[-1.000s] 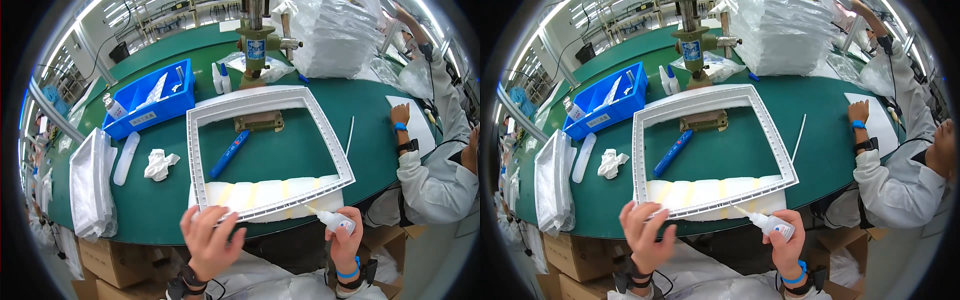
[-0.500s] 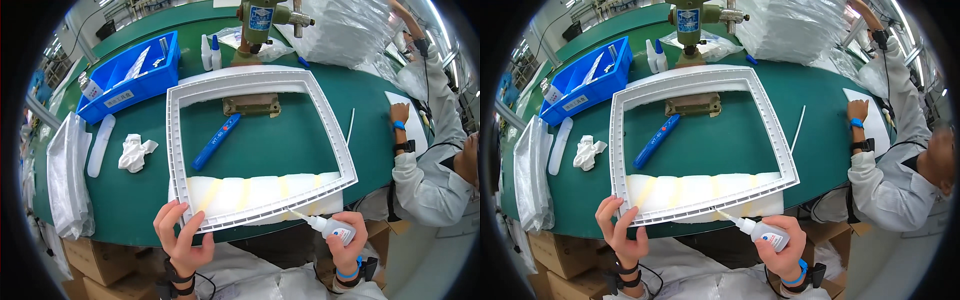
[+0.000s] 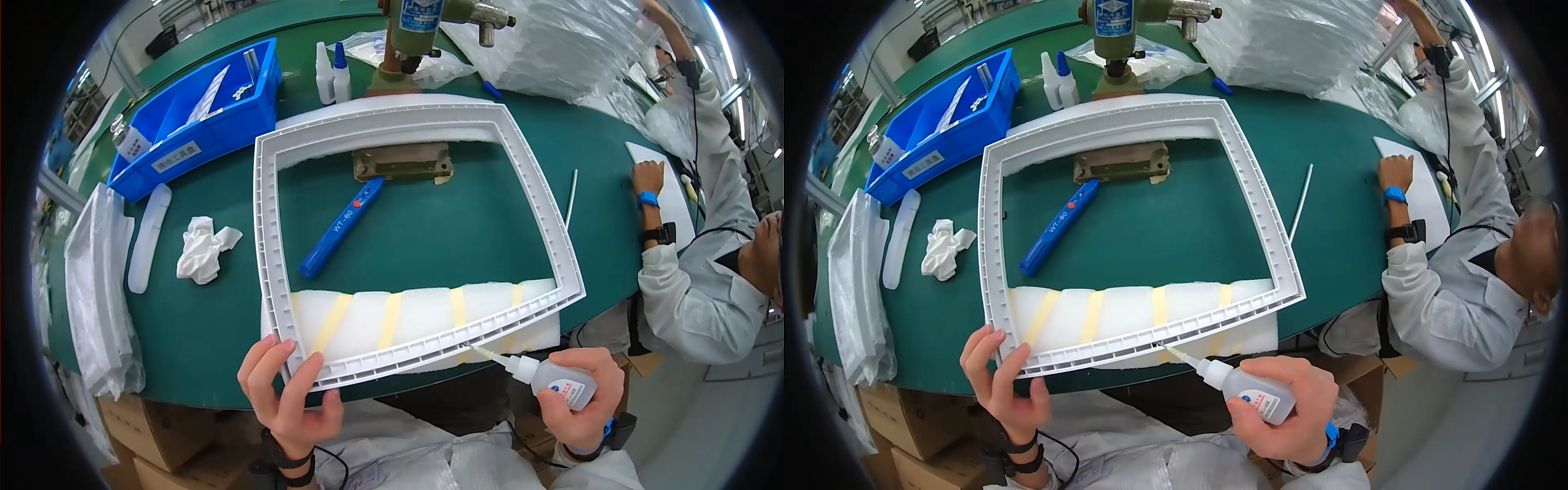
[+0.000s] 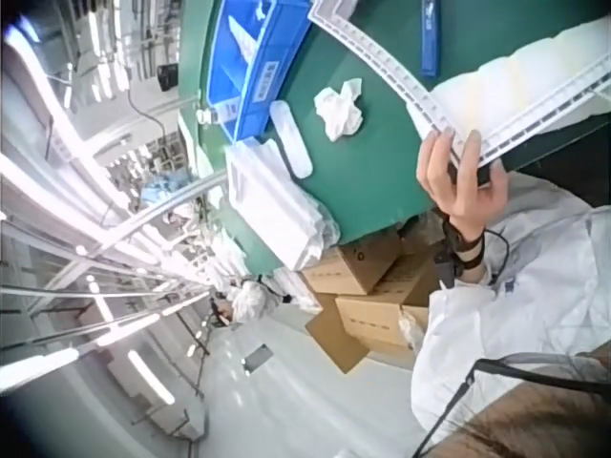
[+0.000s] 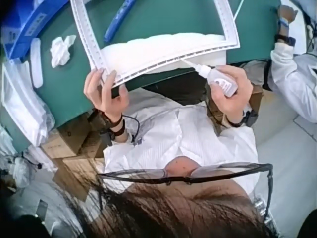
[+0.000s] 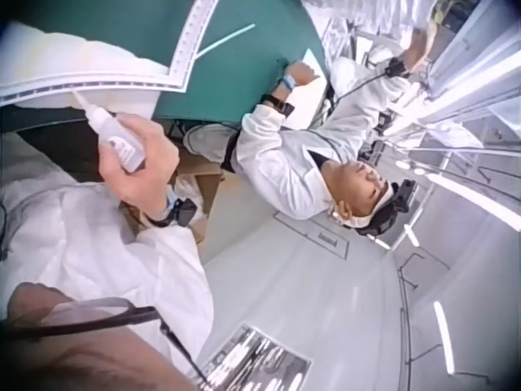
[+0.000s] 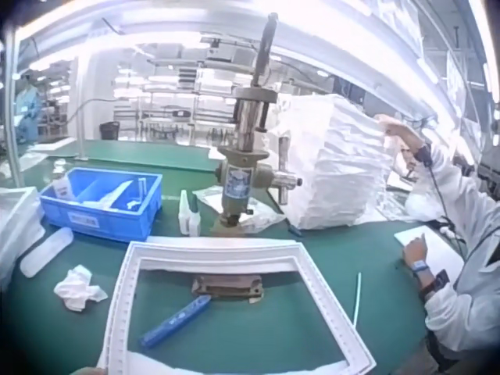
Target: Assembling plastic frame components using an industrial pressing tool and glue applicator.
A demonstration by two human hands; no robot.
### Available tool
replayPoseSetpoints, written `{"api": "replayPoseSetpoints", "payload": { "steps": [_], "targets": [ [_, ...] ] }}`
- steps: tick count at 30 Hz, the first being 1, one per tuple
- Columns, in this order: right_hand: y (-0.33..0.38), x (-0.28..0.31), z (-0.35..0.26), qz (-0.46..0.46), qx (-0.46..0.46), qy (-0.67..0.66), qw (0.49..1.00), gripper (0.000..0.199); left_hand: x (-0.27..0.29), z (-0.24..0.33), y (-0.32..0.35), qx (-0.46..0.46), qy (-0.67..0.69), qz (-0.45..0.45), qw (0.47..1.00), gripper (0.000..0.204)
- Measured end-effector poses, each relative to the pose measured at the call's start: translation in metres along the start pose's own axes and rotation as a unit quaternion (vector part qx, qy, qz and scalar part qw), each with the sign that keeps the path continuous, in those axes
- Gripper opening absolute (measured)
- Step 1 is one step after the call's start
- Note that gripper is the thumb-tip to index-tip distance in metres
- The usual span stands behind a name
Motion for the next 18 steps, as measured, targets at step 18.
{"api": "replayPoseSetpoints", "payload": {
  "steps": [18],
  "targets": [
    [0.015, -0.003, 0.031, 0.044, -0.098, -0.145, 0.984, 0.035, 0.009, 0.0, -0.005, 0.003, 0.017, -0.011, 1.0, 0.029]
  ]
}}
Point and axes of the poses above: each hand's wrist, its own y-axis away from the middle knuckle, its own x-axis out of the back of the hand, z = x × y, the point moved 7 cm from there along -y, towards the middle knuckle, and after that the axes turned 12 degrees about x, right-handed, at the moved point
